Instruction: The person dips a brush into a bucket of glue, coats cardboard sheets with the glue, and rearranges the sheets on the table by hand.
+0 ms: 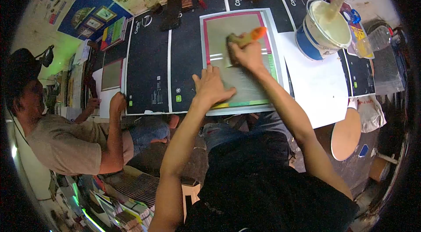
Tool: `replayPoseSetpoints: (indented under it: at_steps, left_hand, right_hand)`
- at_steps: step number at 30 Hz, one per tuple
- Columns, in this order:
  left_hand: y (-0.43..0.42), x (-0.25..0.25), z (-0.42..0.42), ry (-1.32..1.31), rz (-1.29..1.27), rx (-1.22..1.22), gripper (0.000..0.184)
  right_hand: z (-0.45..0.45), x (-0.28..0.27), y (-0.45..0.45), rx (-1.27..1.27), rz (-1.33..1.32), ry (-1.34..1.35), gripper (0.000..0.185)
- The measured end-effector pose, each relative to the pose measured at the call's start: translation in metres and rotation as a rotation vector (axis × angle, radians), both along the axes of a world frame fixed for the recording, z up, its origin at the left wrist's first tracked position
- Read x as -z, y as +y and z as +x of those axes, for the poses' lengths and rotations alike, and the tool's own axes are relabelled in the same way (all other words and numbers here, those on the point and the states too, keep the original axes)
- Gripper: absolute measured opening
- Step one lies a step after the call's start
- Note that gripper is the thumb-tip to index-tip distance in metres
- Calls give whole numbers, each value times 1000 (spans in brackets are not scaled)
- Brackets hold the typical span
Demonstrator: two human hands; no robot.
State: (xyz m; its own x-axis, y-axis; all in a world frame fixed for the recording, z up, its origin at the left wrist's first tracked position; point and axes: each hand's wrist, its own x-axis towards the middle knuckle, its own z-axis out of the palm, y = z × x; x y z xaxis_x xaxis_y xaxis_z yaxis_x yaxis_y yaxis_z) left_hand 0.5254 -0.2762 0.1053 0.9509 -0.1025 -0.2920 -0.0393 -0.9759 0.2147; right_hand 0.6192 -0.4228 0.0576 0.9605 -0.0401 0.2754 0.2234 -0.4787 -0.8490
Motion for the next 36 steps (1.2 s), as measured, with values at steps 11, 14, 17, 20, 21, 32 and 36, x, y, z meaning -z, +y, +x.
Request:
replayPoseSetpoints:
  at_steps: [11, 14, 17, 20, 21, 32, 36]
  left_hand:
    - [-1, 5, 0, 27, -48, -11, 92]
    - [-3, 2, 2, 53, -19, -19, 93]
    - [-7, 6, 3, 30, 37, -39, 93]
    - [-7, 9, 2, 29, 93, -39, 94]
    - [-10, 9, 3, 34, 106, -25, 95]
    - [-19, 2, 9, -85, 12, 123, 77]
    - [-53, -8, 7, -9, -42, 346, 61]
  right_hand:
    - [-4, -39, -155, 310, 3, -226, 32]
    - [6, -52, -84, 113, 87, -207, 28]
    - [25, -16, -3, 47, 183, -297, 30]
    - [22, 1, 32, 29, -46, -246, 32]
    - [15, -3, 28, 41, -99, -197, 32]
    - [19, -46, -166, 139, -216, -181, 25]
    - [45, -63, -134, -400, -287, -461, 21]
